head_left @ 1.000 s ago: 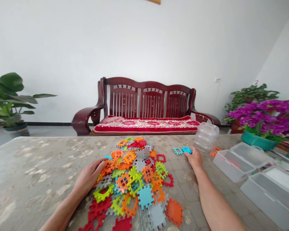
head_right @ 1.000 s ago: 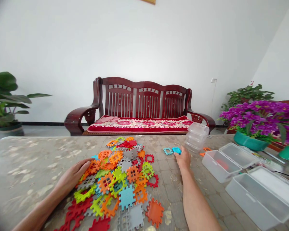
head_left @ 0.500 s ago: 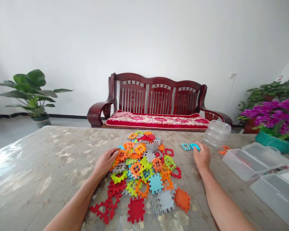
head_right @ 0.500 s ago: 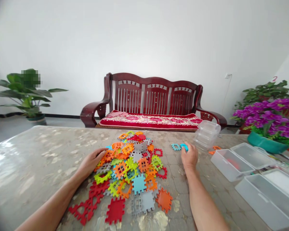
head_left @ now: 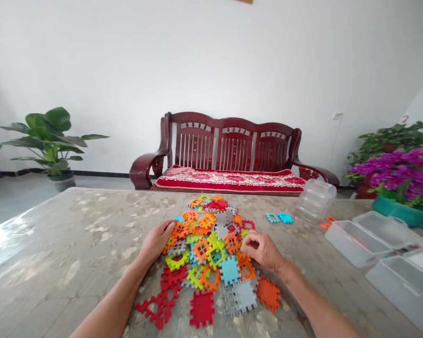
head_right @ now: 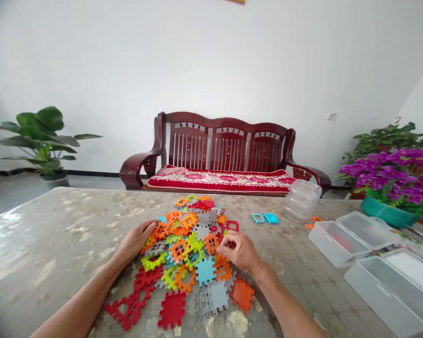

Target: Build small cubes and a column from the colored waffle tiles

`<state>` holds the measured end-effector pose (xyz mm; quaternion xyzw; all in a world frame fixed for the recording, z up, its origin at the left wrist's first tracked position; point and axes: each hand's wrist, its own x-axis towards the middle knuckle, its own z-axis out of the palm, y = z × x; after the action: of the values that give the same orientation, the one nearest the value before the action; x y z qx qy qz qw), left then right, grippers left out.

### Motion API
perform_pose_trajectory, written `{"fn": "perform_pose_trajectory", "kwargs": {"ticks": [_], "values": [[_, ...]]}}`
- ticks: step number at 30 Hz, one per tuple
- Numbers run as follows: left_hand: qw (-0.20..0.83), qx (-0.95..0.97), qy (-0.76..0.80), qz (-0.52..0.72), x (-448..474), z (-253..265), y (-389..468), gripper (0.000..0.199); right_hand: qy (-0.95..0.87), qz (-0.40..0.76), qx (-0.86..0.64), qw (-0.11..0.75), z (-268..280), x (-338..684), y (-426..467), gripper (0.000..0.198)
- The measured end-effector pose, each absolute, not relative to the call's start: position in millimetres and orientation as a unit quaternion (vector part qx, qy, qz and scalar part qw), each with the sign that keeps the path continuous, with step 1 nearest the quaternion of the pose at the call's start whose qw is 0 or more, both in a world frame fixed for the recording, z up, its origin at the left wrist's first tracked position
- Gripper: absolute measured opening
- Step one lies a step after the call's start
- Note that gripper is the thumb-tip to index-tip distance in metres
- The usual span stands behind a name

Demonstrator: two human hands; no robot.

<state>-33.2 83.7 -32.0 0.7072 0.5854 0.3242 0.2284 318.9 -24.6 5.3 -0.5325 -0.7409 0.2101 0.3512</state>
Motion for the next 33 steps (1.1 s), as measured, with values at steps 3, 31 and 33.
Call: {"fn": "perform_pose_trajectory", "kwargs": {"ticks": [3,31,33], "values": [[0.227,0.706,0.588,0.323,-34,-34,85,0.052,-0.758,0.212,-0.548,0.282,9,308,-31,0.018],[0.205,0.710,0.587,0.329,-35,-37,87,0.049,-0.587,0.090,-0.671,0.445,-24,390,17,0.032],[0.204,0.711,0.588,0.329,-35,-37,87,0.050,-0.610,0.016,-0.666,0.429,-24,388,16,0.028]]}}
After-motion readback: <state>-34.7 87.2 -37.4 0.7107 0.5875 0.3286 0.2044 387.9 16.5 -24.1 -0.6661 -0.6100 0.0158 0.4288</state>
